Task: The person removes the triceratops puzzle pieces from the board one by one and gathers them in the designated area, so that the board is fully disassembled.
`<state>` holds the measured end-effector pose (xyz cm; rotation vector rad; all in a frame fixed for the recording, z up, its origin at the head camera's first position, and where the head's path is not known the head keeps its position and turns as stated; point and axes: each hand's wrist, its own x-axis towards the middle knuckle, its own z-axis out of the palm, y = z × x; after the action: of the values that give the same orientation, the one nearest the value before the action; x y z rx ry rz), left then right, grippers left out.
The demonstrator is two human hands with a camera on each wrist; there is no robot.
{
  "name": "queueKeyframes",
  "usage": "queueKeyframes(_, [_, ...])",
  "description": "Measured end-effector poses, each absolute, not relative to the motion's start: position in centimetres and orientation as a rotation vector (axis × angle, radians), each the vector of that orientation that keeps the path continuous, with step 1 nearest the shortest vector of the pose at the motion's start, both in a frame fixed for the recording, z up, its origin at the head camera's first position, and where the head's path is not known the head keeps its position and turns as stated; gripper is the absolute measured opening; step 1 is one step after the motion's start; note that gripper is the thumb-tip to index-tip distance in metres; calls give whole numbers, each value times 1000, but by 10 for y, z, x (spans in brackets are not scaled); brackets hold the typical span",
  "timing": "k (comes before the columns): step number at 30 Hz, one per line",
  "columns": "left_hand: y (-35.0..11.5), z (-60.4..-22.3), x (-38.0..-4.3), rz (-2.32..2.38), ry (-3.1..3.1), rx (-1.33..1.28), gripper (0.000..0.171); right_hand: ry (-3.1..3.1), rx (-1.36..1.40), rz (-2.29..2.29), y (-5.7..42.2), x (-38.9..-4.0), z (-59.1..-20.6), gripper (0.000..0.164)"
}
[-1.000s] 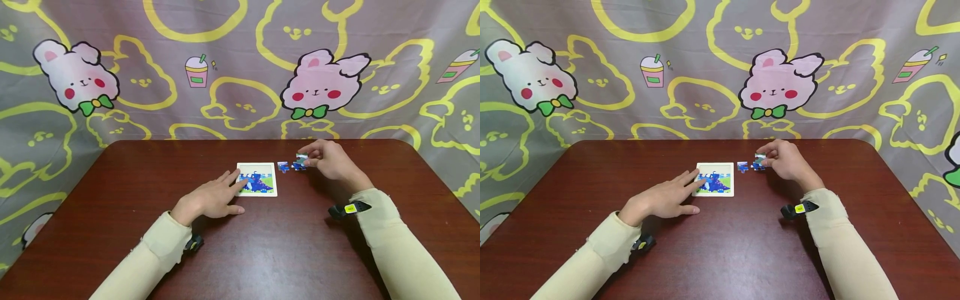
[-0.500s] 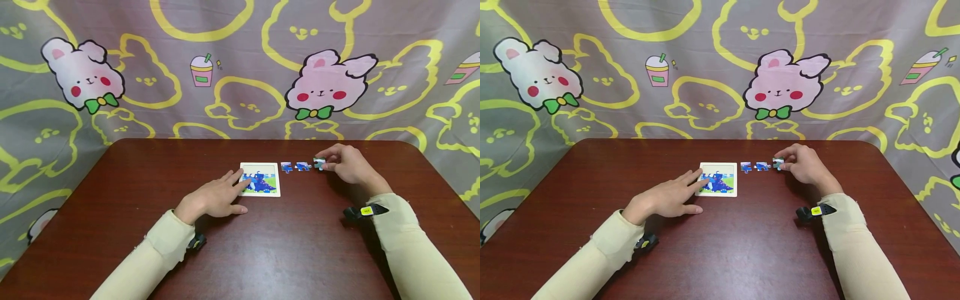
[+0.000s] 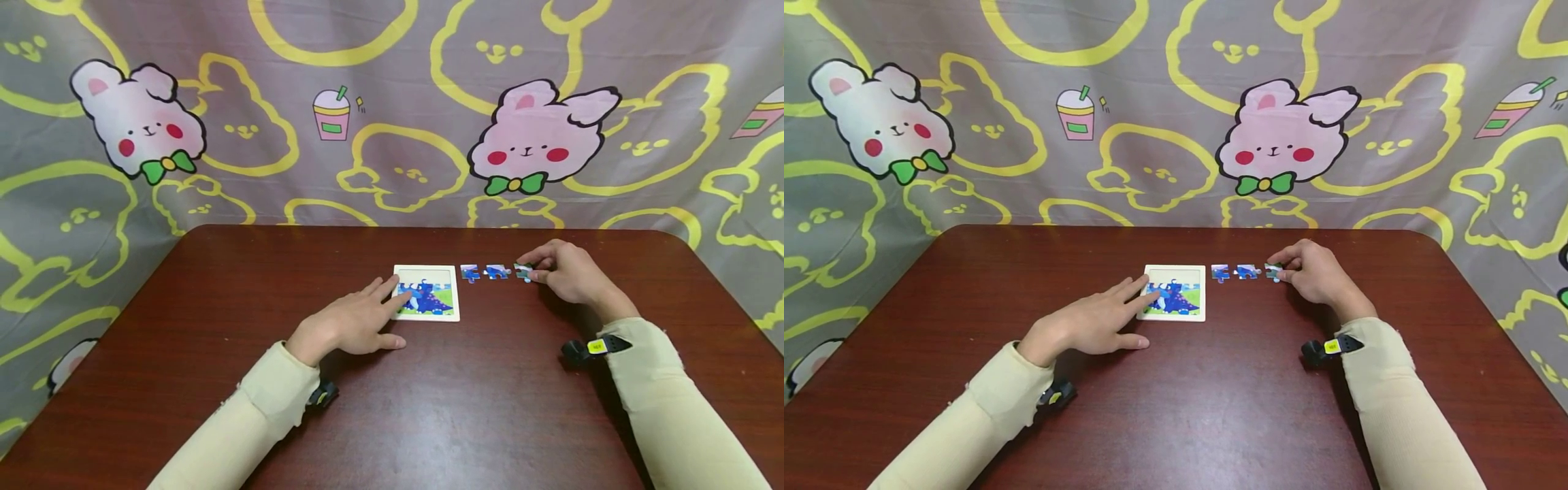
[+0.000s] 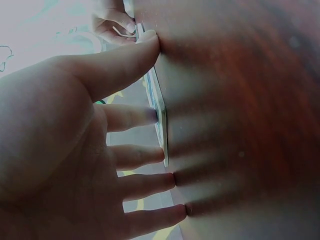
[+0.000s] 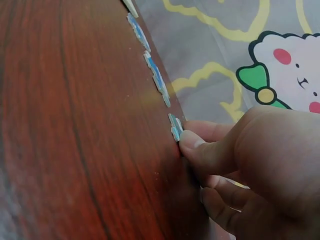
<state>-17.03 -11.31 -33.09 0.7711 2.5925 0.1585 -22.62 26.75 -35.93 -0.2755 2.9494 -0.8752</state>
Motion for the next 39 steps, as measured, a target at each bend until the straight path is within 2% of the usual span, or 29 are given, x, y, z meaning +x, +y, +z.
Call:
queueKeyframes(17, [-115, -330, -172, 169, 2584, 768, 84, 2967, -286, -948, 256, -225, -349, 30])
queueKeyframes(26, [-121, -328, -169, 202, 2566, 778, 85, 2913, -329, -1043, 219, -218, -337, 33])
queueKeyframes(39, [-134, -328, -162, 277, 2542, 819, 82, 2851, -524, -1074, 153, -211, -342, 34])
